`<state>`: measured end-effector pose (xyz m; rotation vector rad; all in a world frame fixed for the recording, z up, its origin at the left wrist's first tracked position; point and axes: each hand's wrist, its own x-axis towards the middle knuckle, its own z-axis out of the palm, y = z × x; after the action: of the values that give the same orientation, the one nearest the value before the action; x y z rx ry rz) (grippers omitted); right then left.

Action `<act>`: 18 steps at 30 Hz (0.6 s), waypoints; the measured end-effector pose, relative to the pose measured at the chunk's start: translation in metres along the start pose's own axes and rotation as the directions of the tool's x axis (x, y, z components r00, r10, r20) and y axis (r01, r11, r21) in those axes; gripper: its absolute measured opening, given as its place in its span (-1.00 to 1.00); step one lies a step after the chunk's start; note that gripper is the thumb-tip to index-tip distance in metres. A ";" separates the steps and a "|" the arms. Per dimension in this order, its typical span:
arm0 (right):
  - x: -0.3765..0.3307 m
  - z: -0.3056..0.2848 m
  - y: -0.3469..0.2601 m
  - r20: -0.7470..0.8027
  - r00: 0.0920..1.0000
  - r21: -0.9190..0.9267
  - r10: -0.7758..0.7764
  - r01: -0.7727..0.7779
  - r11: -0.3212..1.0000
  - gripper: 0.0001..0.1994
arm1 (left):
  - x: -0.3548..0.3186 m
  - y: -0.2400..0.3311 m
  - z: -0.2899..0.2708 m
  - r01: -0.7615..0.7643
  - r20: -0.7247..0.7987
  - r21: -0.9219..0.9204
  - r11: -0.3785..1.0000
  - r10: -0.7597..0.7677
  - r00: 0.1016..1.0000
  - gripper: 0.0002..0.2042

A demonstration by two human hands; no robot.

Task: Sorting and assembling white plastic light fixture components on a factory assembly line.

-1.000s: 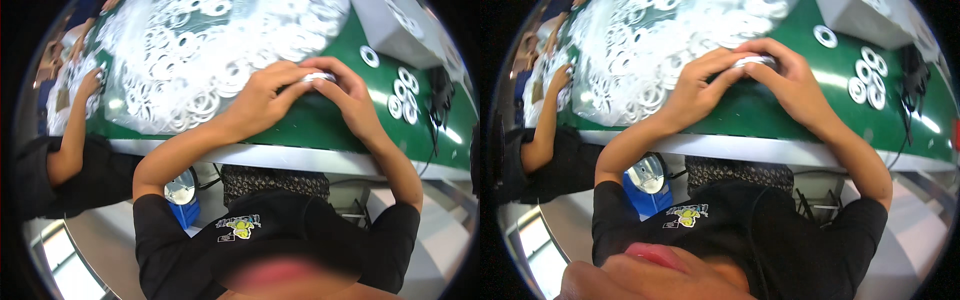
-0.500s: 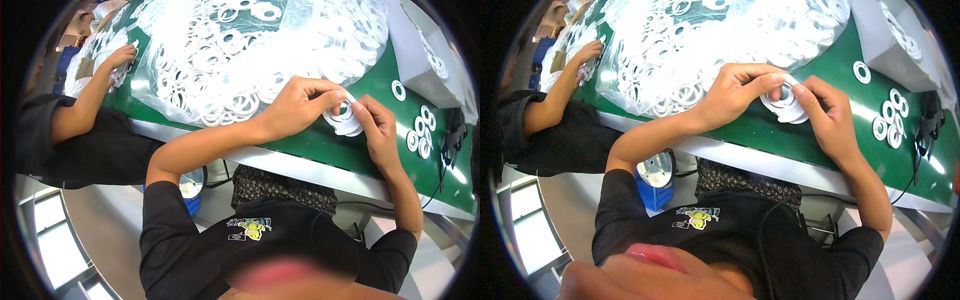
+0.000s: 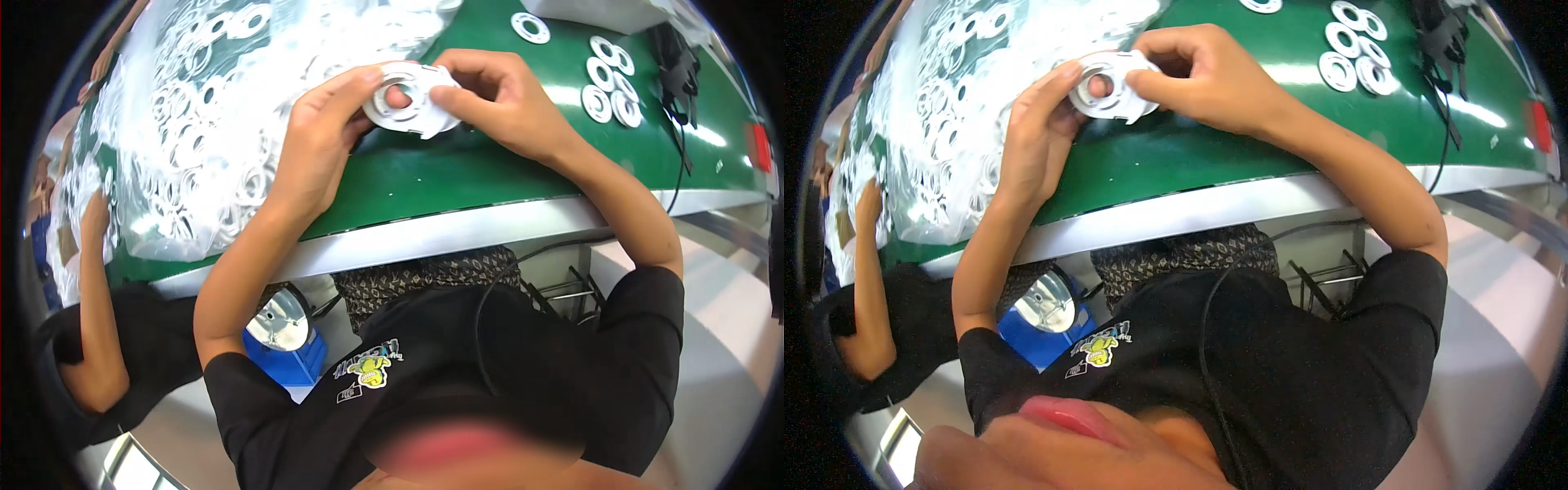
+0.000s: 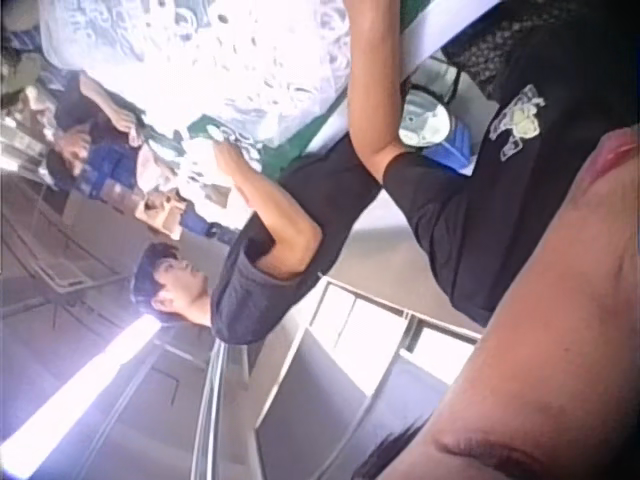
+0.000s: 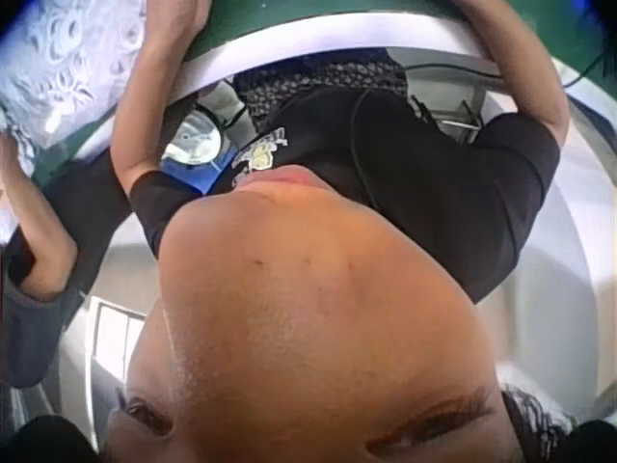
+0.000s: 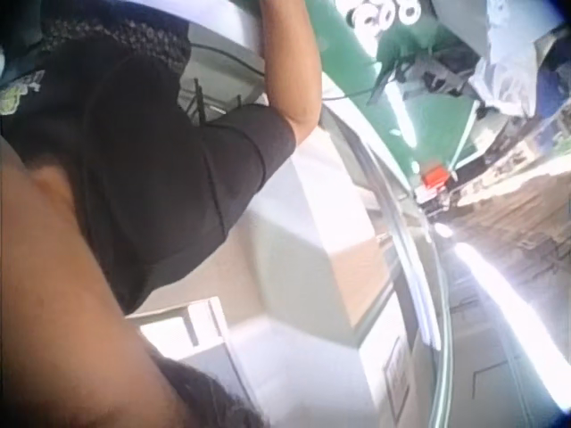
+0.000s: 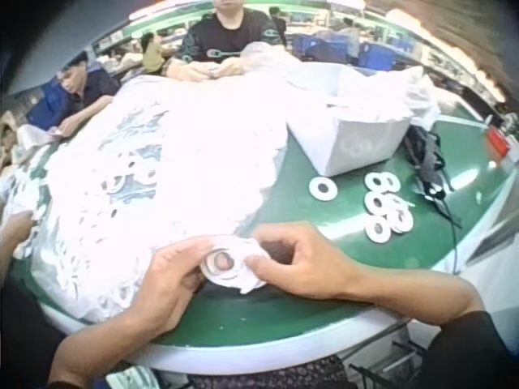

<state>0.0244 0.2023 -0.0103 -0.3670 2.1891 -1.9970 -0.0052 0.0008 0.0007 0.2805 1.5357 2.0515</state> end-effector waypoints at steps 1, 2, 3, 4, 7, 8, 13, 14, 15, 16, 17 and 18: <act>0.000 0.001 0.000 0.005 1.000 0.027 -0.014 0.014 1.000 -0.79 | 0.000 0.000 0.001 -0.001 0.001 0.008 1.000 0.001 1.000 -0.67; -0.001 0.000 -0.002 -0.004 1.000 0.022 -0.013 0.013 1.000 -0.79 | 0.002 0.001 0.002 -0.004 -0.001 0.015 1.000 0.004 1.000 -0.67; -0.002 -0.001 -0.004 -0.023 1.000 0.035 0.003 -0.002 0.999 -0.79 | 0.004 -0.002 0.001 -0.012 0.007 0.016 1.000 0.011 1.000 -0.67; -0.003 0.000 -0.005 -0.035 0.999 0.053 0.018 -0.016 0.998 -0.79 | 0.004 -0.002 0.002 -0.012 0.007 0.017 1.000 0.012 1.000 -0.67; -0.002 -0.002 -0.004 -0.047 0.998 0.028 0.035 -0.033 0.999 -0.79 | 0.004 -0.003 0.001 -0.003 -0.030 0.043 0.999 0.004 1.000 -0.68; -0.001 -0.002 -0.005 -0.041 0.999 0.029 0.028 -0.027 0.999 -0.79 | 0.002 -0.003 -0.001 -0.029 -0.010 0.078 0.997 0.030 1.000 -0.68; 0.000 0.001 -0.016 -0.034 0.999 -0.255 0.023 -0.031 0.967 -0.80 | 0.000 -0.008 -0.009 -0.128 0.075 0.171 0.977 0.117 0.990 -0.69; -0.004 0.000 -0.013 -0.047 0.999 -0.263 0.012 -0.024 0.964 -0.81 | 0.002 -0.011 -0.010 -0.136 0.127 0.191 0.972 0.113 0.985 -0.72; -0.006 -0.003 -0.013 -0.042 0.998 -0.301 0.040 -0.051 0.952 -0.79 | 0.004 -0.013 -0.009 -0.160 0.139 0.203 0.966 0.134 0.981 -0.71; -0.008 -0.001 -0.013 -0.063 0.997 -0.208 0.046 -0.058 0.976 -0.78 | 0.003 -0.014 -0.010 -0.150 0.141 0.193 0.970 0.124 0.982 -0.71; -0.009 0.001 -0.011 -0.086 0.994 -0.118 0.066 -0.076 0.990 -0.77 | 0.004 -0.014 -0.010 -0.138 0.150 0.175 0.975 0.113 0.982 -0.71; -0.007 0.000 -0.009 -0.063 0.995 -0.072 0.077 -0.081 0.994 -0.77 | 0.003 -0.013 -0.009 -0.132 0.128 0.136 0.982 0.115 0.985 -0.71</act>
<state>0.0322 0.2037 -0.0014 -0.2283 2.2812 -1.9135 -0.0081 -0.0027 -0.0145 0.5573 1.6310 1.9796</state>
